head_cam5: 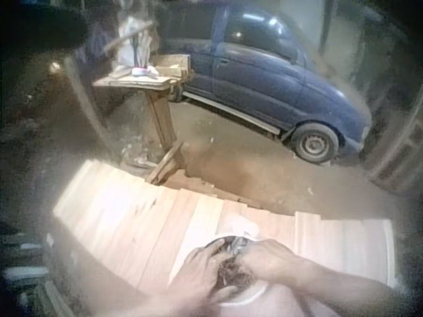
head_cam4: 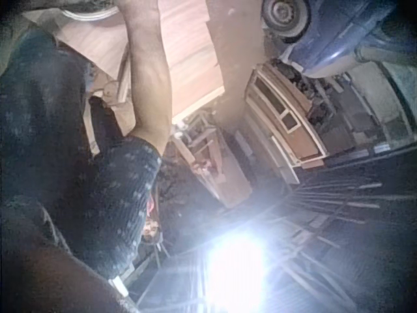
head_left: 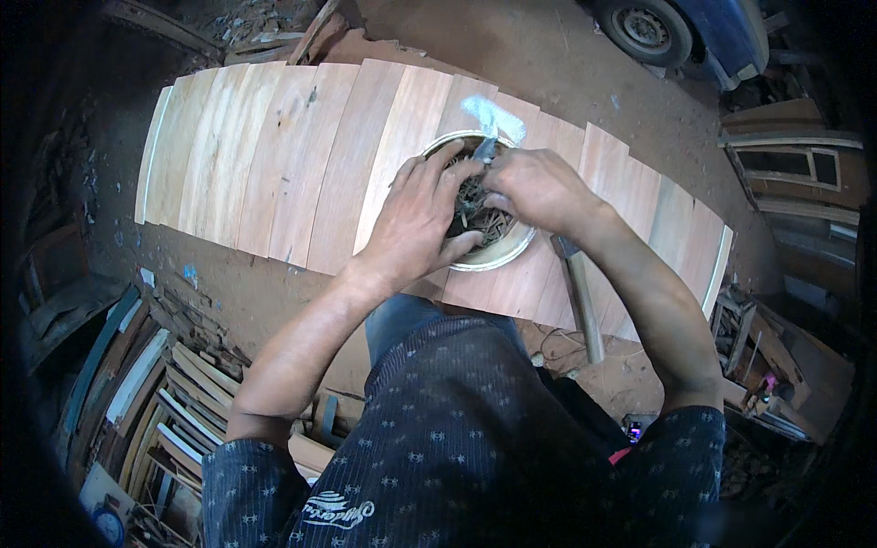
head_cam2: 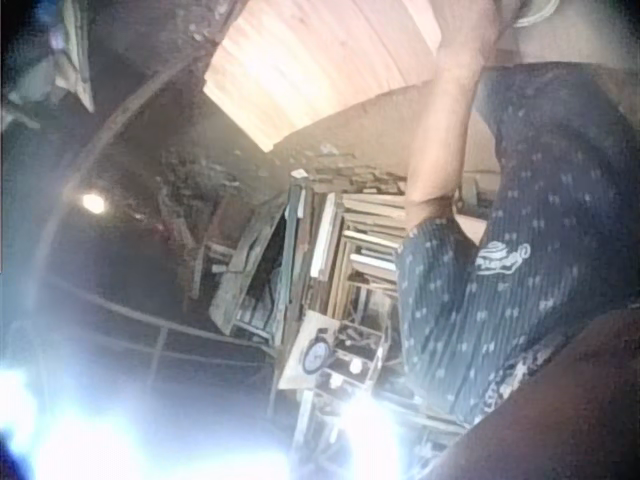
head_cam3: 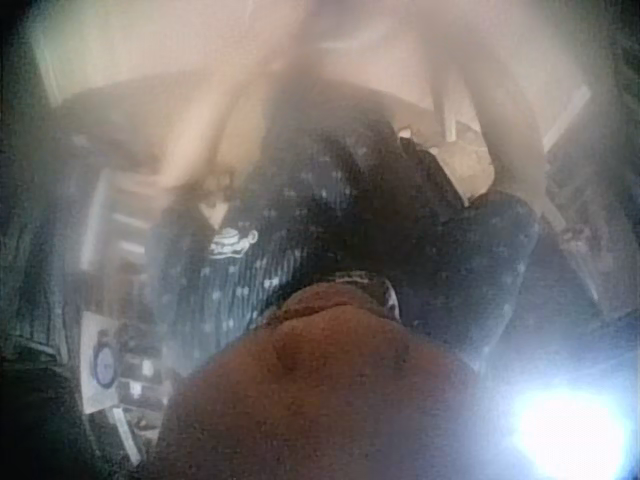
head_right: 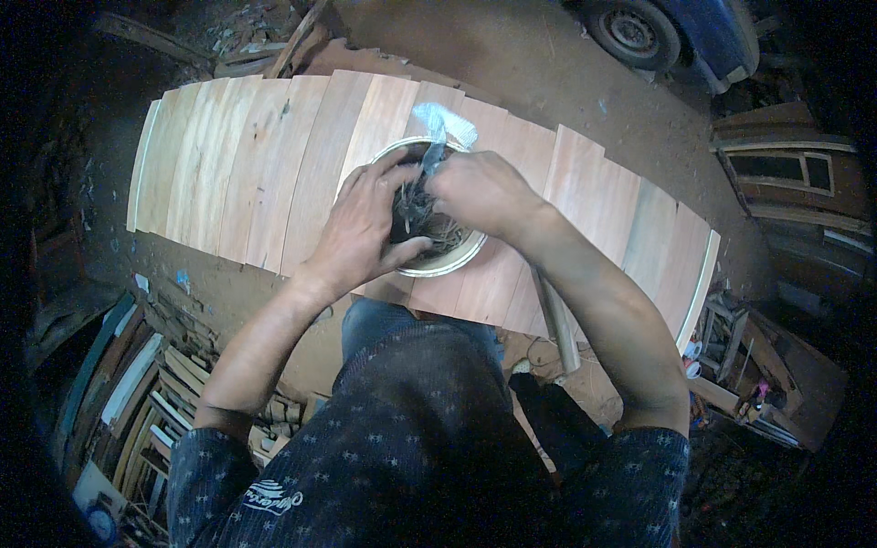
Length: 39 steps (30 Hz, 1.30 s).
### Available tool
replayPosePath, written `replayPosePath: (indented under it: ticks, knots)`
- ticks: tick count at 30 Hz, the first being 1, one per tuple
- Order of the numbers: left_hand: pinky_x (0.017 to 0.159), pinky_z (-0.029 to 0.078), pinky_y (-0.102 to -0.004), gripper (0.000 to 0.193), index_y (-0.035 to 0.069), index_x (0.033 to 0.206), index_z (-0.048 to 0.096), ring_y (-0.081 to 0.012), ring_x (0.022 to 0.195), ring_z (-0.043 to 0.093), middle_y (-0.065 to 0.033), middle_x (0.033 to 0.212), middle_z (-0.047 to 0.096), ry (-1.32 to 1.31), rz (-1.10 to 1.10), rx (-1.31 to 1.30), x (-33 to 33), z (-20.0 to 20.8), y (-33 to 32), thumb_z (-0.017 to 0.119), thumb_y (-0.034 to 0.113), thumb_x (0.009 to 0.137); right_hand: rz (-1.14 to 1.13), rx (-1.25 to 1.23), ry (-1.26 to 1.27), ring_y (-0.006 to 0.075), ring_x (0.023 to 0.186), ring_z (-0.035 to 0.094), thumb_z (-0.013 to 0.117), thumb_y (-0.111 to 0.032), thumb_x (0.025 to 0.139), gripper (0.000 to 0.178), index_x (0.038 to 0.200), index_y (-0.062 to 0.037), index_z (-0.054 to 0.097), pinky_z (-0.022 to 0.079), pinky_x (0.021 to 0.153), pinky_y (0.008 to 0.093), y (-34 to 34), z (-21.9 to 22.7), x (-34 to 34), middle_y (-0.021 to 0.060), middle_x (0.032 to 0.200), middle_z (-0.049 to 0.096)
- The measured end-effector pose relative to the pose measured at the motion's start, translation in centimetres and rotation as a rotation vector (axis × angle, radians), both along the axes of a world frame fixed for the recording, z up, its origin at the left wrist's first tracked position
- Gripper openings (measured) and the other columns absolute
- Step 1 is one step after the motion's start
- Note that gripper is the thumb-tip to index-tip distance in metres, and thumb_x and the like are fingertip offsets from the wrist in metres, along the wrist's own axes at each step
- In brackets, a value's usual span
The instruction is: The person arranges several wooden planks side-by-side on a workbench to form a flat surface. They then retrieve a bucket of nails and repeatedly pick up handfuls of nails, dropping them onto the assembled planks.
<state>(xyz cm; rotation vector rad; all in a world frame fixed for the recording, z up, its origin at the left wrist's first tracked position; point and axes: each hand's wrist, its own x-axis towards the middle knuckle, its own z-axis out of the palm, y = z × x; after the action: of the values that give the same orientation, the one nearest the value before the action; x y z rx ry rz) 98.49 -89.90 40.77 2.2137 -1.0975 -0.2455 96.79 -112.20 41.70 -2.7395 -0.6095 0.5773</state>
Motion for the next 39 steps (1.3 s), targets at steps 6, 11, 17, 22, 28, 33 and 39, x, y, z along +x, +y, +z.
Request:
replayPosePath:
  ticks: [6,11,17,22,28,33,39]
  knots:
    - [0.112,0.036,-0.0494,0.075,0.006,0.140,0.050,-0.0358,0.127,0.053,-0.0176,0.134,0.059,-0.198,0.080,0.197,-0.7,-2.0,-2.2,0.082,0.021,0.073,-0.183,0.078,0.081,0.0351,0.098,0.070,0.071,-0.024,0.087,0.023,0.101,-0.0056,0.072,0.055,0.089,0.0456,-0.6,0.5,-0.1,0.0169,0.100,0.073]
    - [0.110,0.035,-0.0512,0.055,0.004,0.129,0.056,-0.0347,0.123,0.054,-0.0162,0.127,0.062,-0.116,0.085,0.176,-0.4,-1.7,-2.2,0.075,0.012,0.077,-0.386,0.274,-0.146,0.0357,0.097,0.070,0.068,-0.022,0.089,0.020,0.099,-0.0051,0.071,0.055,0.089,0.0454,-0.8,1.0,-2.5,0.0164,0.096,0.072]
    - [0.111,0.033,-0.0518,0.048,0.004,0.124,0.057,-0.0360,0.123,0.054,-0.0164,0.130,0.062,-0.059,0.099,0.140,-0.6,-1.5,-2.4,0.072,0.005,0.078,0.121,-0.039,0.085,0.0333,0.095,0.070,0.062,-0.015,0.089,0.017,0.091,-0.0016,0.073,0.057,0.086,0.0426,-0.2,-0.7,-3.9,0.0165,0.097,0.071]
    - [0.109,0.033,-0.0496,0.051,0.005,0.123,0.057,-0.0378,0.123,0.053,-0.0169,0.130,0.061,-0.005,0.110,0.086,-0.5,-1.6,-2.5,0.072,-0.001,0.075,0.092,-0.179,0.086,0.0323,0.083,0.075,0.061,-0.012,0.086,0.017,0.085,-0.0017,0.075,0.060,0.074,0.0422,2.7,-3.3,-2.9,0.0171,0.086,0.074]
    - [0.108,0.034,-0.0477,0.051,0.005,0.123,0.057,-0.0386,0.123,0.052,-0.0172,0.131,0.060,0.005,0.123,0.019,-0.6,-1.8,-2.0,0.071,-0.001,0.074,0.110,-0.212,0.107,0.0288,0.093,0.076,0.059,-0.011,0.089,0.021,0.091,-0.0054,0.079,0.061,0.080,0.0409,3.2,-3.8,-2.0,0.0149,0.099,0.077]
    - [0.109,0.034,-0.0480,0.052,0.005,0.124,0.057,-0.0382,0.125,0.051,-0.0161,0.133,0.059,-0.012,0.107,0.000,-0.5,-2.2,-1.8,0.072,0.000,0.075,0.100,-0.179,0.091,0.0296,0.091,0.076,0.058,-0.010,0.088,0.021,0.089,-0.0055,0.079,0.061,0.079,0.0420,2.9,-3.7,-2.0,0.0152,0.096,0.077]
    - [0.110,0.034,-0.0488,0.054,0.005,0.128,0.055,-0.0389,0.126,0.050,-0.0172,0.135,0.057,0.019,0.094,0.010,-0.4,-2.0,-1.6,0.073,0.002,0.078,0.049,-0.057,0.028,0.0366,0.083,0.074,0.062,-0.011,0.085,0.016,0.082,-0.0011,0.075,0.059,0.076,0.0464,1.6,-3.6,-3.4,0.0209,0.084,0.073]
